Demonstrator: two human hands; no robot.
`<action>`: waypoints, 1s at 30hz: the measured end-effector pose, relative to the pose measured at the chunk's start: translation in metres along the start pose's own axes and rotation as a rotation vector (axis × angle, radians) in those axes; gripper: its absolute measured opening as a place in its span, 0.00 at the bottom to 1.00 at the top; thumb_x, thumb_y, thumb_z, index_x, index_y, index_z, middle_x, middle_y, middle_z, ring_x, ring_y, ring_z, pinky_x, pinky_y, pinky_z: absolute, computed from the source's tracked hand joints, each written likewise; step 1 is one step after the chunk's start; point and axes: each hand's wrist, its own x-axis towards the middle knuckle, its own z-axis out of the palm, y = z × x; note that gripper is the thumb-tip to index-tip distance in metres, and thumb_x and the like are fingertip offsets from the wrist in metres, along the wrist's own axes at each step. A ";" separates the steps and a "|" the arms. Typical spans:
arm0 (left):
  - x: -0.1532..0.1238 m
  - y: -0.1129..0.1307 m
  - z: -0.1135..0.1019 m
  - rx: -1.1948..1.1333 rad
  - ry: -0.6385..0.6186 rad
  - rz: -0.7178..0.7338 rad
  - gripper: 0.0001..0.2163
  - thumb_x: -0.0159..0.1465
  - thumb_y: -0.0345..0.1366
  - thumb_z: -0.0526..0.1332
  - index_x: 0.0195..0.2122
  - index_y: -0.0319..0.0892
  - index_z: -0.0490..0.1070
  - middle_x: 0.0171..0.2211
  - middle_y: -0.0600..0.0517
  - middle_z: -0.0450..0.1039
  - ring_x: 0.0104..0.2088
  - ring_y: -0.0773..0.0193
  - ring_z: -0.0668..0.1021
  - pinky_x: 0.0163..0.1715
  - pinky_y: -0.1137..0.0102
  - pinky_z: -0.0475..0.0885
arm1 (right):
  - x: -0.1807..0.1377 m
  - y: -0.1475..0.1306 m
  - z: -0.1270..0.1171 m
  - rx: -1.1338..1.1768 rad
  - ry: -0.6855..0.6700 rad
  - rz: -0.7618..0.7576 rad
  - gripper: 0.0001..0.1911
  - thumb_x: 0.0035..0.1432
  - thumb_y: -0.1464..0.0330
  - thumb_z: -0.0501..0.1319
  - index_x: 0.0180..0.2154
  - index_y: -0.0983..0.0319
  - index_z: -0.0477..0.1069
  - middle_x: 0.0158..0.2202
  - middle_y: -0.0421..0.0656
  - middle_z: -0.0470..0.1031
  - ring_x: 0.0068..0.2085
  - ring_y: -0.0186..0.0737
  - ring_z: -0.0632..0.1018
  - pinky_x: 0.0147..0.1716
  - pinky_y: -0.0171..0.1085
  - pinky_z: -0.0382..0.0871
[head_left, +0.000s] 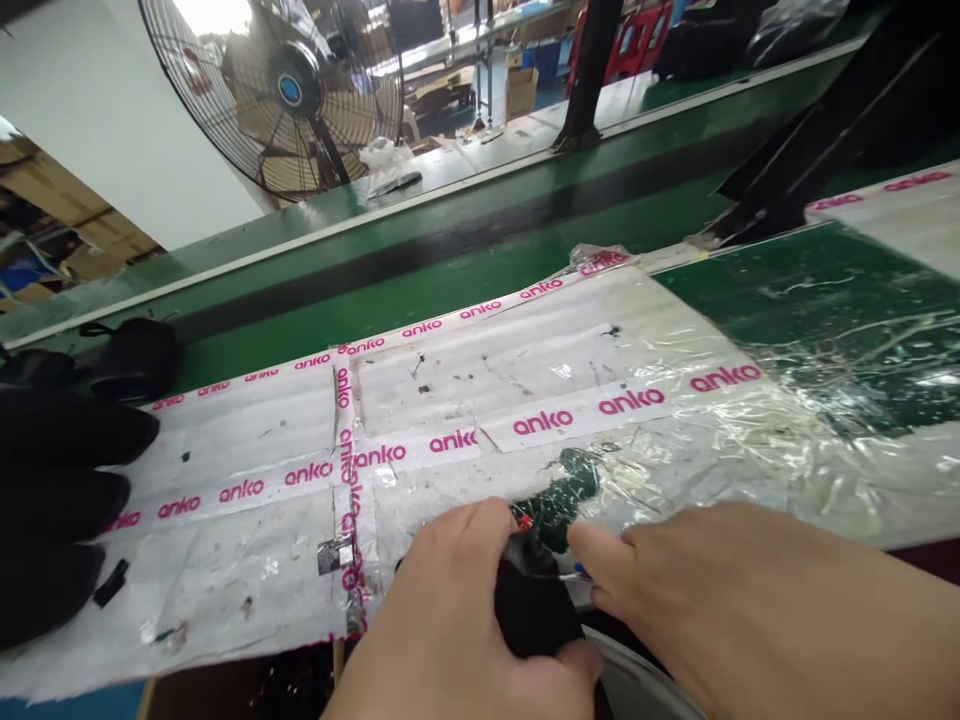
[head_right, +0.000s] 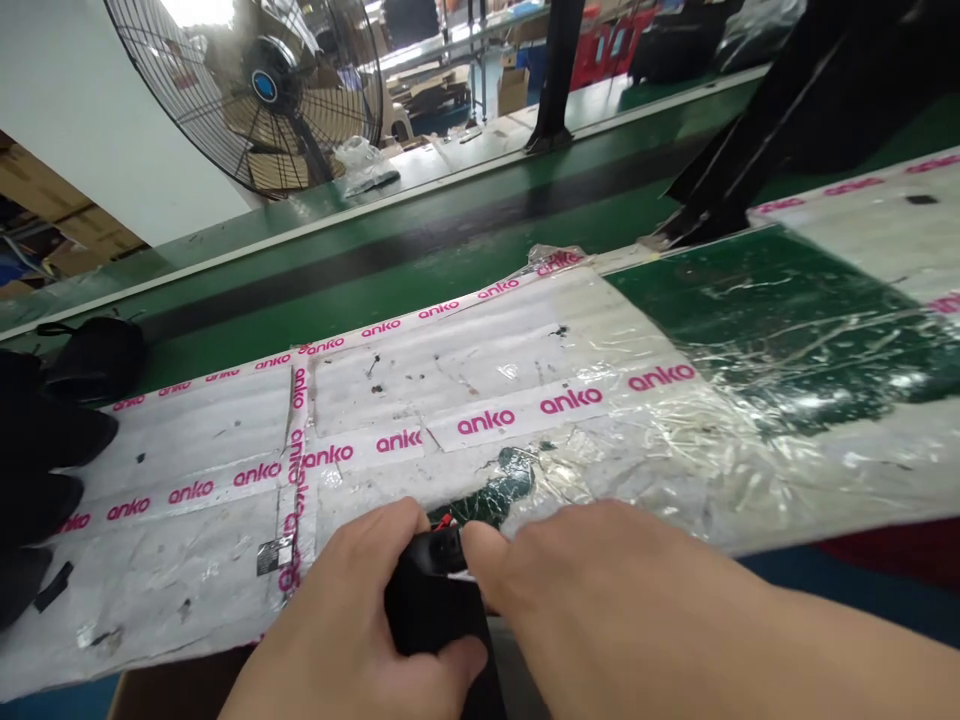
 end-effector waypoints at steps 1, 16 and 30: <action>-0.002 0.000 -0.001 -0.011 0.009 -0.043 0.19 0.50 0.46 0.79 0.36 0.52 0.71 0.47 0.48 0.83 0.52 0.38 0.82 0.61 0.46 0.82 | 0.002 0.002 -0.001 0.008 -0.005 -0.024 0.17 0.66 0.71 0.68 0.47 0.47 0.63 0.27 0.28 0.75 0.17 0.42 0.75 0.21 0.53 0.55; -0.011 -0.021 -0.011 -0.058 -0.005 -0.307 0.37 0.45 0.45 0.83 0.59 0.56 0.81 0.66 0.45 0.81 0.67 0.28 0.80 0.78 0.31 0.75 | -0.029 0.007 0.064 -0.216 0.056 0.021 0.17 0.77 0.59 0.73 0.62 0.54 0.78 0.38 0.44 0.82 0.34 0.51 0.78 0.32 0.45 0.66; -0.013 -0.014 -0.011 -0.073 0.045 -0.322 0.40 0.43 0.51 0.87 0.60 0.57 0.85 0.65 0.46 0.84 0.66 0.29 0.82 0.79 0.32 0.78 | -0.025 0.005 0.059 -0.026 0.146 0.047 0.37 0.44 0.73 0.69 0.59 0.51 0.71 0.38 0.33 0.80 0.29 0.48 0.79 0.30 0.54 0.63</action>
